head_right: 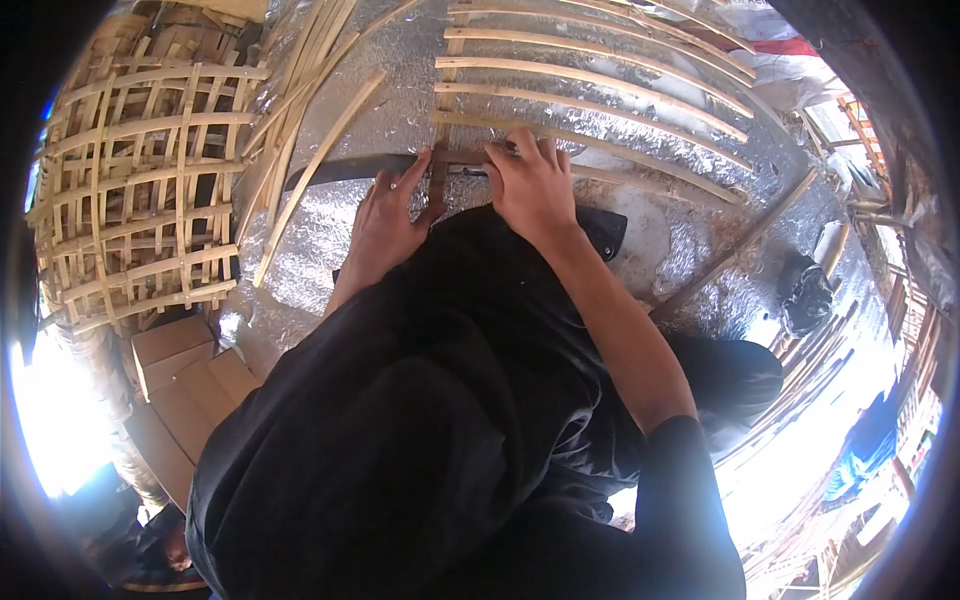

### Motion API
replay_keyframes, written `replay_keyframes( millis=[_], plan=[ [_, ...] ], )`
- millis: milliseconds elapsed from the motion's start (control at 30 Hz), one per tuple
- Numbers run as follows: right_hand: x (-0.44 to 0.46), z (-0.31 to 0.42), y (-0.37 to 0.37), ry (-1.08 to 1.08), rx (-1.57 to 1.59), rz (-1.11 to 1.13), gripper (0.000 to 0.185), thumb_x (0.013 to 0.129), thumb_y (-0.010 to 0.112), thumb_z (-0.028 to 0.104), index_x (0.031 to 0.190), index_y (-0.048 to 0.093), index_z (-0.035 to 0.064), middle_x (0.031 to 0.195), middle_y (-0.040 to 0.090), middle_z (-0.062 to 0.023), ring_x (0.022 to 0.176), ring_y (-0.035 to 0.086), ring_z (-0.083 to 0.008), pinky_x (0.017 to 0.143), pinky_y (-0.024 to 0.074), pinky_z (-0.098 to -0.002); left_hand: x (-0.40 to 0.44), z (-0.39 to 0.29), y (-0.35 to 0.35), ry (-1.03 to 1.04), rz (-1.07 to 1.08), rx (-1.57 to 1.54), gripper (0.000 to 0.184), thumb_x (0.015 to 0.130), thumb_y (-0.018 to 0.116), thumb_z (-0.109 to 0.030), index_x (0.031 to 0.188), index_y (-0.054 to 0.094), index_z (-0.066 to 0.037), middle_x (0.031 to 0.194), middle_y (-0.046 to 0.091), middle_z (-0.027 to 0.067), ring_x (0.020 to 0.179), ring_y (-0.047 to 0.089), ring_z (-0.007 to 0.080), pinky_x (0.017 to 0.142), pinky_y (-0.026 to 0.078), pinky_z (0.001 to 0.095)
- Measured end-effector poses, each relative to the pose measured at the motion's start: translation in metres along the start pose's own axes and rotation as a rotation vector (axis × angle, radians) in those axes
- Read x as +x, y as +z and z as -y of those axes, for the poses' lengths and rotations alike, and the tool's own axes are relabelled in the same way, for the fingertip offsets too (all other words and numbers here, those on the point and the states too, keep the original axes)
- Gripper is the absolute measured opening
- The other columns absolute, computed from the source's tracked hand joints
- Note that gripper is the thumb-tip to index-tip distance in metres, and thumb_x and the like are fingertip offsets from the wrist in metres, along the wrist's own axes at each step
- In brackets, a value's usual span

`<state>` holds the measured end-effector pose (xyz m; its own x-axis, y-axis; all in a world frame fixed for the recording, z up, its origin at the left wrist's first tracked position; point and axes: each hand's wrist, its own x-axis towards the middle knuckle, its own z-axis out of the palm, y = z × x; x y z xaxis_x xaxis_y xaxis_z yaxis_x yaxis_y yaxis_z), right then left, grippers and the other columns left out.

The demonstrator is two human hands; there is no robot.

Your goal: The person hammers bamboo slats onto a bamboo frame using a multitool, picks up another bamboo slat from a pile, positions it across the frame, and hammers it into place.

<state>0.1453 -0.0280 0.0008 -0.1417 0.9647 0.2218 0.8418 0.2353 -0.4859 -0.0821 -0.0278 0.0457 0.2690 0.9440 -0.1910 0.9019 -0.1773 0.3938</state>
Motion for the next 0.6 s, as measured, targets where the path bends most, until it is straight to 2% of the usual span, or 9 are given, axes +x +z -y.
replay_keyframes(
  millis=[167,267,367,467,600],
  plan=[
    [0.0,-0.016,0.0,-0.075,0.117,0.054,0.036,0.088,0.079,0.022,0.12,0.069,0.0097,0.117,0.064,-0.0086,0.109,0.067,-0.035,0.094,0.0552,-0.0464,0.003,0.004,0.005,0.064,-0.059,-0.022,0.082,0.087,0.081,-0.02,0.159,0.041,-0.021,0.115,0.067,0.0237,0.106,0.068,0.0458,0.091,0.054,0.0525],
    [0.006,-0.017,-0.003,-0.055,0.08,0.115,0.036,0.088,0.08,0.023,0.119,0.068,0.0108,0.116,0.065,-0.0077,0.106,0.068,-0.034,0.091,0.0571,-0.0446,0.006,0.002,0.012,-0.106,0.086,-0.374,0.082,0.086,0.08,-0.012,0.158,0.041,-0.018,0.104,0.073,0.0224,0.1,0.071,0.0476,0.088,0.055,0.0526],
    [0.005,-0.015,-0.001,-0.033,0.053,0.087,0.036,0.087,0.08,0.025,0.118,0.068,0.0113,0.119,0.066,-0.0065,0.102,0.07,-0.034,0.086,0.0593,-0.0446,0.004,0.009,0.021,-0.018,-0.011,-0.393,0.083,0.086,0.081,-0.008,0.157,0.04,-0.017,0.093,0.076,0.0165,0.072,0.073,0.0353,0.07,0.057,0.0437],
    [0.001,-0.016,0.004,-0.038,0.061,0.041,0.037,0.088,0.08,0.026,0.12,0.068,0.0124,0.121,0.067,-0.0057,0.1,0.072,-0.0335,0.081,0.0608,-0.0442,0.002,0.002,0.011,-0.044,0.021,-0.435,0.082,0.085,0.078,-0.005,0.158,0.04,-0.014,0.095,0.075,0.0198,0.096,0.073,0.0435,0.083,0.057,0.0508],
    [0.004,-0.011,0.005,0.026,0.021,0.051,0.039,0.089,0.079,0.027,0.123,0.068,0.0125,0.123,0.069,-0.0052,0.1,0.073,-0.0321,0.08,0.0619,-0.0436,0.001,0.002,0.012,0.015,-0.031,-0.407,0.084,0.085,0.079,-0.006,0.16,0.04,-0.014,0.095,0.075,0.02,0.093,0.074,0.0417,0.082,0.058,0.0497]
  ],
)
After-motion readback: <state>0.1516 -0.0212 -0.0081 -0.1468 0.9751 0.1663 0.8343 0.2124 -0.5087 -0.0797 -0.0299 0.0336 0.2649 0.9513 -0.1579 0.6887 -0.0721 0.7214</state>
